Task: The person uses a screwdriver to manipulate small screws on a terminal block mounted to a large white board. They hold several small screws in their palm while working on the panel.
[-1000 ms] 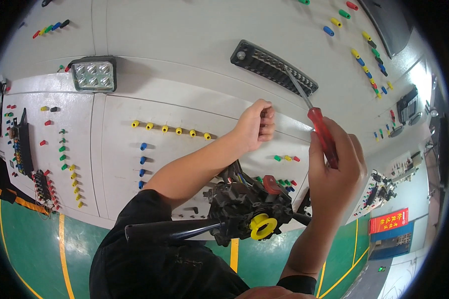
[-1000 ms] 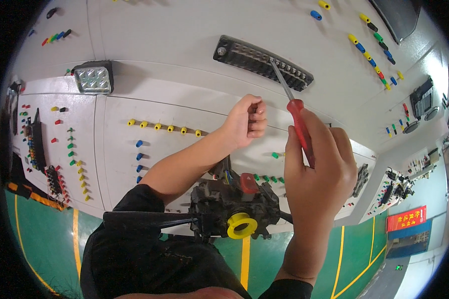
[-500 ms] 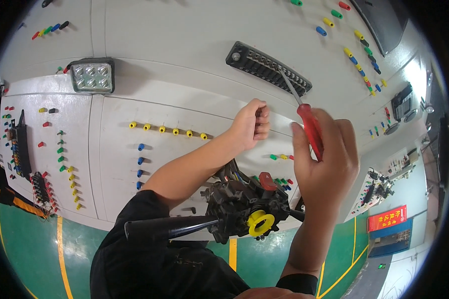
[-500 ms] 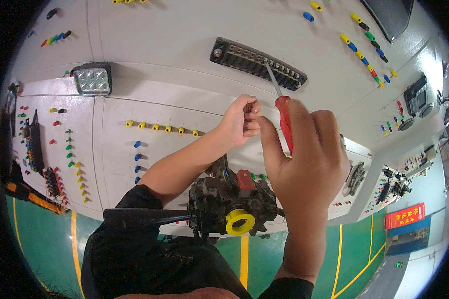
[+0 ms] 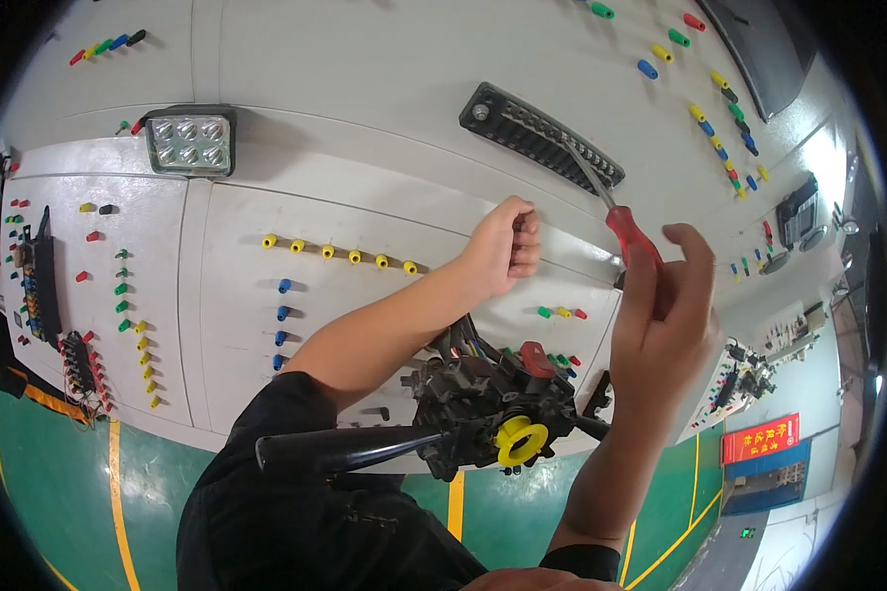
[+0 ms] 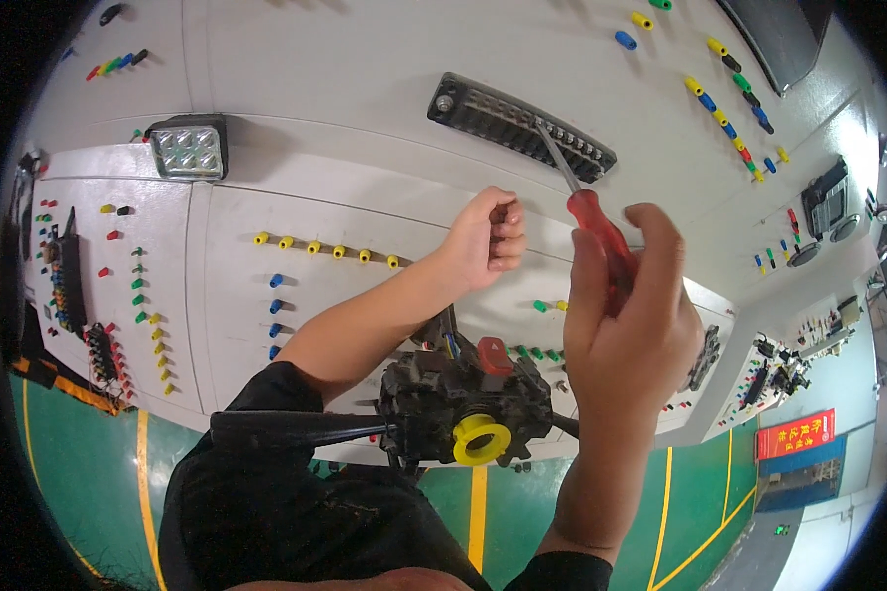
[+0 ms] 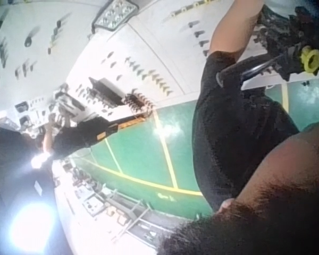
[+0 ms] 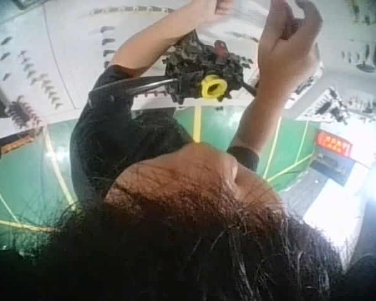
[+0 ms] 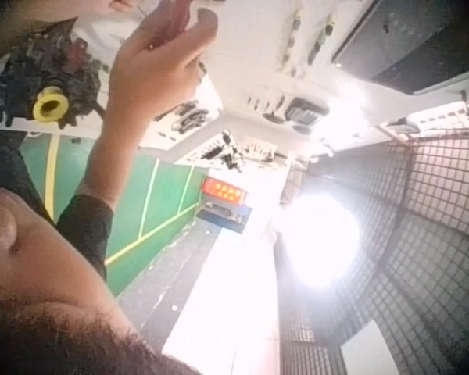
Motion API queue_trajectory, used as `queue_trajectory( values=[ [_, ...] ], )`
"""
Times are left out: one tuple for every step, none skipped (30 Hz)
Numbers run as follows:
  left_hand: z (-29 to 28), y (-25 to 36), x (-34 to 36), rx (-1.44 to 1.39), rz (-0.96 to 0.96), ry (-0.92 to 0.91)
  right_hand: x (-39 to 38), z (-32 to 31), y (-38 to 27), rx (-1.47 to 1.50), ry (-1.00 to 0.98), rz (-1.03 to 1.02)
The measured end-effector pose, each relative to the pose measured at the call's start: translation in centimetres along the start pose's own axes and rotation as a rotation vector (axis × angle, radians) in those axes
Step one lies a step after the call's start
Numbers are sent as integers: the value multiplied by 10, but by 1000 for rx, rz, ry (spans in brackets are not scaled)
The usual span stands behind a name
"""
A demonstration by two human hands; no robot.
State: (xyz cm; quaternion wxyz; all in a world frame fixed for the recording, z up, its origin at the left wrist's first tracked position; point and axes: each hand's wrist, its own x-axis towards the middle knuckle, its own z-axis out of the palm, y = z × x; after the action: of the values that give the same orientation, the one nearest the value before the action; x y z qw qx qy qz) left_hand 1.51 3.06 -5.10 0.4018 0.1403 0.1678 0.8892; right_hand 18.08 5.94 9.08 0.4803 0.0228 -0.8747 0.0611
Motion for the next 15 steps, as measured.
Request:
queue_trajectory(
  values=[
    [0, 0, 0, -6, 2, 2, -1, 1, 2, -67, -38, 21],
    [0, -1, 1, -7, -2, 0, -2, 2, 4, -71, -38, 23],
    [-1, -1, 2, -5, -3, -7, -4, 3, 6, -80, -14, -16],
    [-2, 0, 1, -3, 2, -11, -4, 4, 7, -84, 9, -57],
    [-1, 0, 1, -4, 5, -10, -4, 5, 7, -82, 8, -59],
    [1, 0, 1, 1, -2, 11, -5, 5, 6, -76, 25, -54],
    [2, 0, 0, 5, -13, 34, -6, 5, 6, -72, 40, -48],
    [1, -1, 0, 1, -12, 36, -6, 5, 4, -71, 36, -49],
    [-1, -1, 1, 7, -6, 18, -6, 5, 3, -102, 43, -103],
    [-1, 0, 1, 15, 3, -2, -6, 5, 0, -132, 53, -160],
    [-1, 1, 0, 14, 7, -1, -5, 6, 0, -128, 52, -163],
    [-2, 2, -1, 7, 3, 6, -4, 5, 1, -133, 36, -173],
    [-1, 1, 0, -3, -3, 9, -4, 4, 2, -142, 20, -184],
    [0, 0, 0, -7, -1, 6, -4, 4, 3, -144, 18, -188],
    [1, -1, 1, -12, -1, -1, -4, 3, 3, -151, 11, -190]
  ],
)
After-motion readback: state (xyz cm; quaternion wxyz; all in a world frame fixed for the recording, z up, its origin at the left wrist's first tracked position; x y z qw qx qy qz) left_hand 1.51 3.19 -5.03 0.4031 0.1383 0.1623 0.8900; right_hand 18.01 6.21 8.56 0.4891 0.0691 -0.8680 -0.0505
